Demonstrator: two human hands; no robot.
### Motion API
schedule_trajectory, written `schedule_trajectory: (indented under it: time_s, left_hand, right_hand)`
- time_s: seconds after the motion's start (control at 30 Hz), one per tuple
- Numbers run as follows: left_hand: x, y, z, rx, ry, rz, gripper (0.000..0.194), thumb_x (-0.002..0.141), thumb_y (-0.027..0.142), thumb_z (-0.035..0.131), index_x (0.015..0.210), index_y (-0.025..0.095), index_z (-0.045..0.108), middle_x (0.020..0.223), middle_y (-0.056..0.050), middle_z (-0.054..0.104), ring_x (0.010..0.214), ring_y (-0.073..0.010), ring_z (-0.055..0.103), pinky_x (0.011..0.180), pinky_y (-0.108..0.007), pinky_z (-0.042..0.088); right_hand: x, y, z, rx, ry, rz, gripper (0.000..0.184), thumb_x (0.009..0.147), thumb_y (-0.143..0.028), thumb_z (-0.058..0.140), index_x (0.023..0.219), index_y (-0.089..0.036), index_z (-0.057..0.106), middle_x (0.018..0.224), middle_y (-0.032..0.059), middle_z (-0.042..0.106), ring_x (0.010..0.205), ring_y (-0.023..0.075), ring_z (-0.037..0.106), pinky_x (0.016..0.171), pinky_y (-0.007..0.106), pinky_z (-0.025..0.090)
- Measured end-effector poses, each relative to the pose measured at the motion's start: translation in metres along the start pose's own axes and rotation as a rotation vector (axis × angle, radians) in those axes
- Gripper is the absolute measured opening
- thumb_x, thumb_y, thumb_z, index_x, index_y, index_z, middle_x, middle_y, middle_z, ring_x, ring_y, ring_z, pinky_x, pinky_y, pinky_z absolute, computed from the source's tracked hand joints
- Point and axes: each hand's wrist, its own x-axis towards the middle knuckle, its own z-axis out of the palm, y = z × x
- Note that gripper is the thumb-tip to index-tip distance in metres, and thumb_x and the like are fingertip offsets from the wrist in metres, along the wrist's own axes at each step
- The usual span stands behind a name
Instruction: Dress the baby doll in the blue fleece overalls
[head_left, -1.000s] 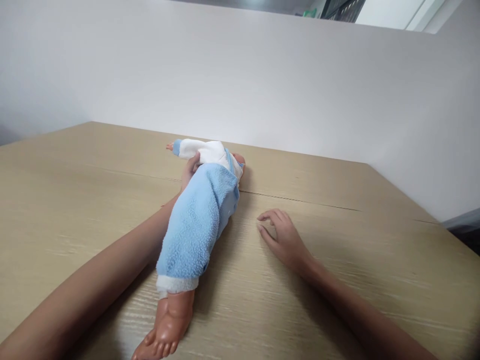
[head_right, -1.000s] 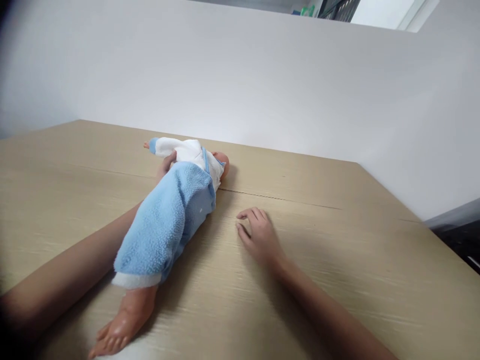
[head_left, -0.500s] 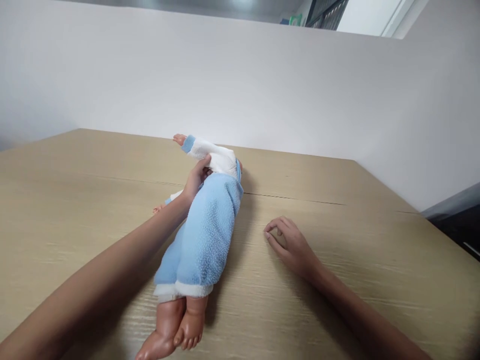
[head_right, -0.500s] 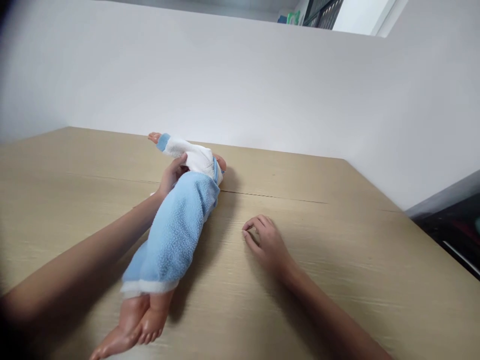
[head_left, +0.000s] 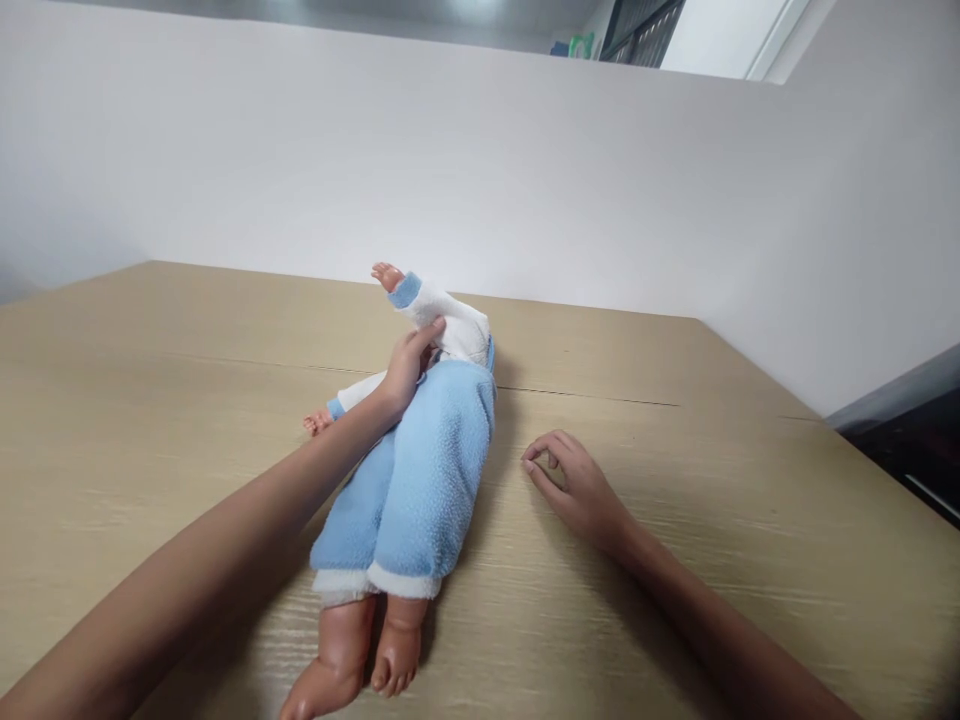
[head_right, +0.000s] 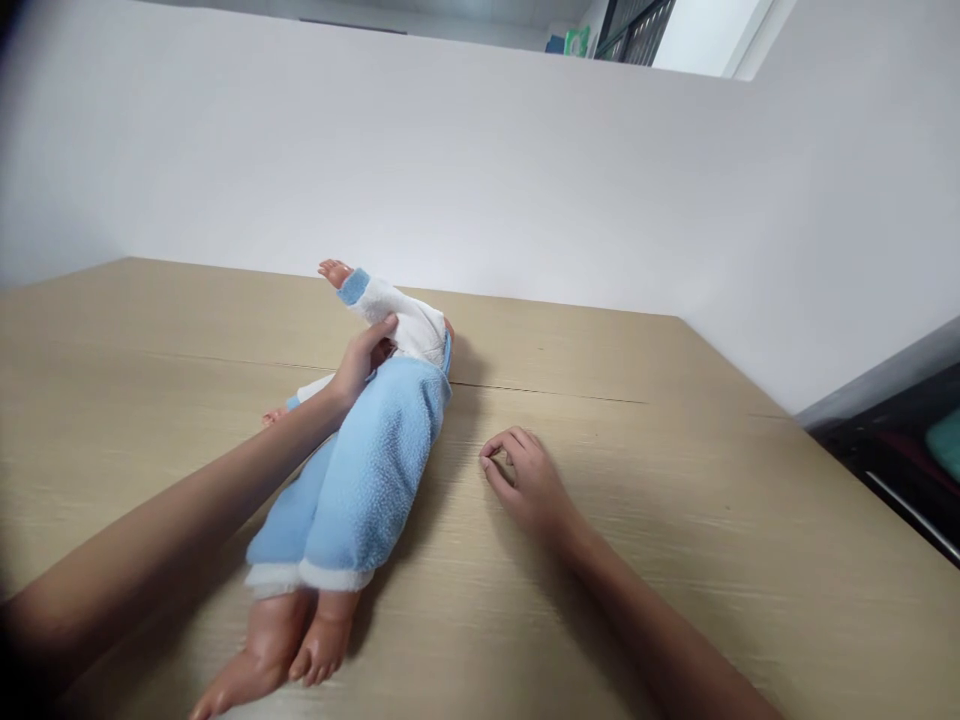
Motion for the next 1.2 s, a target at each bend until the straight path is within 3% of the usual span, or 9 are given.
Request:
schedule_trajectory:
  time_s: [0.2,0.37,0.57,0.7,0.83,0.93,1.0,1.1,1.2]
  left_hand:
    - [-0.005,-0.001,0.019,0.130,-0.009,0.085,0.046,0.085,0.058,0.086,0.106,0.018,0.076,0.104,-0.005,0.081,0.110,-0.0305,0.072,0.098,-0.038,0.052]
    - [-0.004,-0.006,0.029,0.258,-0.044,0.130,0.054,0.088,0.054,0.082,0.124,0.016,0.072,0.125,-0.011,0.077,0.125,-0.0305,0.067,0.111,-0.040,0.048]
    - [-0.001,-0.009,0.039,0.424,-0.077,0.219,0.033,0.089,0.047,0.076,0.104,0.018,0.071,0.116,-0.010,0.075,0.118,-0.0300,0.067,0.105,-0.041,0.049]
    - [-0.002,-0.010,0.045,0.541,-0.063,0.257,0.032,0.090,0.047,0.074,0.105,0.019,0.070,0.109,-0.008,0.074,0.110,-0.0283,0.066,0.099,-0.040,0.050]
    - [-0.003,-0.015,0.050,0.591,-0.101,0.233,0.035,0.091,0.048,0.072,0.109,0.019,0.069,0.107,-0.007,0.074,0.103,-0.0253,0.067,0.096,-0.038,0.050]
    - [-0.002,-0.019,0.056,0.665,-0.117,0.244,0.035,0.091,0.047,0.073,0.109,0.019,0.066,0.106,-0.007,0.074,0.101,-0.0252,0.068,0.095,-0.039,0.051]
    - [-0.001,-0.022,0.061,0.777,-0.127,0.257,0.032,0.091,0.046,0.073,0.106,0.019,0.064,0.103,-0.007,0.074,0.097,-0.0253,0.068,0.091,-0.039,0.052]
    - [0.001,-0.025,0.071,0.991,-0.189,0.290,0.026,0.093,0.042,0.071,0.102,0.020,0.061,0.102,-0.008,0.074,0.093,-0.0258,0.068,0.085,-0.039,0.052]
    - [0.002,-0.029,0.081,1.226,-0.274,0.377,0.024,0.097,0.039,0.069,0.107,0.019,0.062,0.110,-0.012,0.075,0.103,-0.0293,0.070,0.090,-0.042,0.053]
  right_hand:
    - [0.000,0.003,0.003,-0.022,0.046,0.051,0.009,0.104,-0.027,0.063,0.097,-0.025,0.067,0.098,0.0069,0.069,0.088,0.0258,0.059,0.084,0.043,0.048]
    - [0.000,0.006,0.002,-0.032,0.043,0.010,0.007,0.102,-0.021,0.065,0.097,-0.025,0.067,0.097,0.0060,0.069,0.088,0.0256,0.060,0.084,0.041,0.048]
    - [0.001,0.009,0.001,0.035,-0.014,-0.055,0.009,0.106,-0.025,0.068,0.100,-0.026,0.075,0.105,0.0067,0.076,0.102,0.0280,0.069,0.093,0.043,0.051]
    - [0.002,0.010,0.000,0.079,-0.004,-0.066,0.012,0.106,-0.028,0.066,0.099,-0.026,0.075,0.104,0.0071,0.076,0.103,0.0281,0.070,0.094,0.043,0.052]
    - [0.003,0.012,-0.002,0.140,0.016,0.040,0.018,0.106,-0.036,0.064,0.099,-0.025,0.076,0.101,0.0071,0.073,0.092,0.0261,0.068,0.086,0.040,0.052]
    - [0.005,0.017,-0.003,0.326,0.088,0.186,0.026,0.104,-0.049,0.068,0.104,-0.024,0.077,0.105,0.0080,0.076,0.095,0.0257,0.070,0.087,0.039,0.053]
    - [0.006,0.022,-0.005,0.458,0.154,0.286,0.036,0.099,-0.058,0.073,0.105,-0.023,0.077,0.104,0.0075,0.077,0.094,0.0247,0.070,0.083,0.036,0.053]
    - [0.009,0.027,-0.009,0.555,0.249,0.382,0.049,0.089,-0.068,0.082,0.105,-0.022,0.078,0.090,0.0033,0.072,0.076,0.0196,0.060,0.072,0.033,0.049]
    - [0.011,0.029,-0.014,0.614,0.287,0.408,0.053,0.082,-0.070,0.087,0.101,-0.021,0.082,0.082,0.0007,0.068,0.071,0.0168,0.054,0.071,0.032,0.047]
